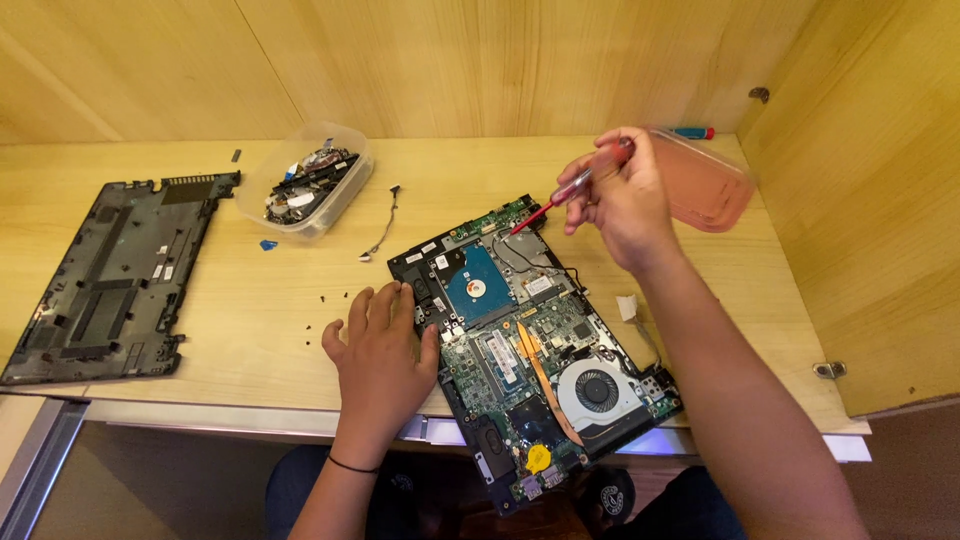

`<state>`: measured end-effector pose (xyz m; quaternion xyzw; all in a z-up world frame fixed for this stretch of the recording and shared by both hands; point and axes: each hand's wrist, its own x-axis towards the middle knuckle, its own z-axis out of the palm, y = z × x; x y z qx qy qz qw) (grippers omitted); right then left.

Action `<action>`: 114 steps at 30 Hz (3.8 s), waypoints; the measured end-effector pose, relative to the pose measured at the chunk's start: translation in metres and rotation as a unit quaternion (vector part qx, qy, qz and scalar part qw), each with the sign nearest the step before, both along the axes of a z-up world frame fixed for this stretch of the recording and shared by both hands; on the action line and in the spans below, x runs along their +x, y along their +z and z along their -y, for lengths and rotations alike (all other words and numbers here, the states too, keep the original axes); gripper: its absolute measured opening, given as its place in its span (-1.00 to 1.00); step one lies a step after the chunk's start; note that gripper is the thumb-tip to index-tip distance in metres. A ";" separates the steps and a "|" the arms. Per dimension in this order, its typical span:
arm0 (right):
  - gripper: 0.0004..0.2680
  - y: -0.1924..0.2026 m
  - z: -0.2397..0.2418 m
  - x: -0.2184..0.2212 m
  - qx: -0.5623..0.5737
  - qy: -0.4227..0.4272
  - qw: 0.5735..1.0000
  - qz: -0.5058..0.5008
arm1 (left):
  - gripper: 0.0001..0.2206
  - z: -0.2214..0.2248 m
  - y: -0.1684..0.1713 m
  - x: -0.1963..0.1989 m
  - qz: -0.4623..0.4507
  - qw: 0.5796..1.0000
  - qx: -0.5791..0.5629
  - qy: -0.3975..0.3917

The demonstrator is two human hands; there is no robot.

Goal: Disassembling a laptop by removing the back cover, unscrewing internal components, and removing the hard drive.

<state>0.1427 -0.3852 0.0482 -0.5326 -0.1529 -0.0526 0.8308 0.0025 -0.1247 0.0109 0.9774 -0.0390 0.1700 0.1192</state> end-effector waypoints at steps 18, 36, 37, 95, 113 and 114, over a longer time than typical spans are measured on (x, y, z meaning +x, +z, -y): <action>-0.73 -0.026 -0.016 -0.011 -0.088 -0.033 0.979 0.182 | -0.78 0.012 0.002 0.114 -0.091 0.986 -0.101 -0.096; -0.75 -0.018 -0.025 -0.010 -0.153 -0.033 0.969 0.189 | -0.87 0.025 0.022 0.128 -0.068 0.943 -0.260 -0.199; -0.75 -0.017 -0.025 -0.008 -0.154 -0.031 0.969 0.190 | -0.87 0.025 0.024 0.128 -0.066 0.942 -0.261 -0.198; -0.88 0.074 -0.055 -0.011 -0.535 -0.053 0.829 0.153 | -0.84 0.020 0.019 0.132 -0.104 0.942 -0.288 -0.139; -0.87 0.112 -0.066 -0.011 -0.753 0.053 0.583 0.301 | -0.87 0.048 0.009 0.139 -0.006 0.786 -0.541 -0.299; -0.84 0.111 -0.064 -0.008 -0.740 0.067 0.588 0.319 | -0.88 0.049 0.011 0.141 0.009 0.791 -0.540 -0.288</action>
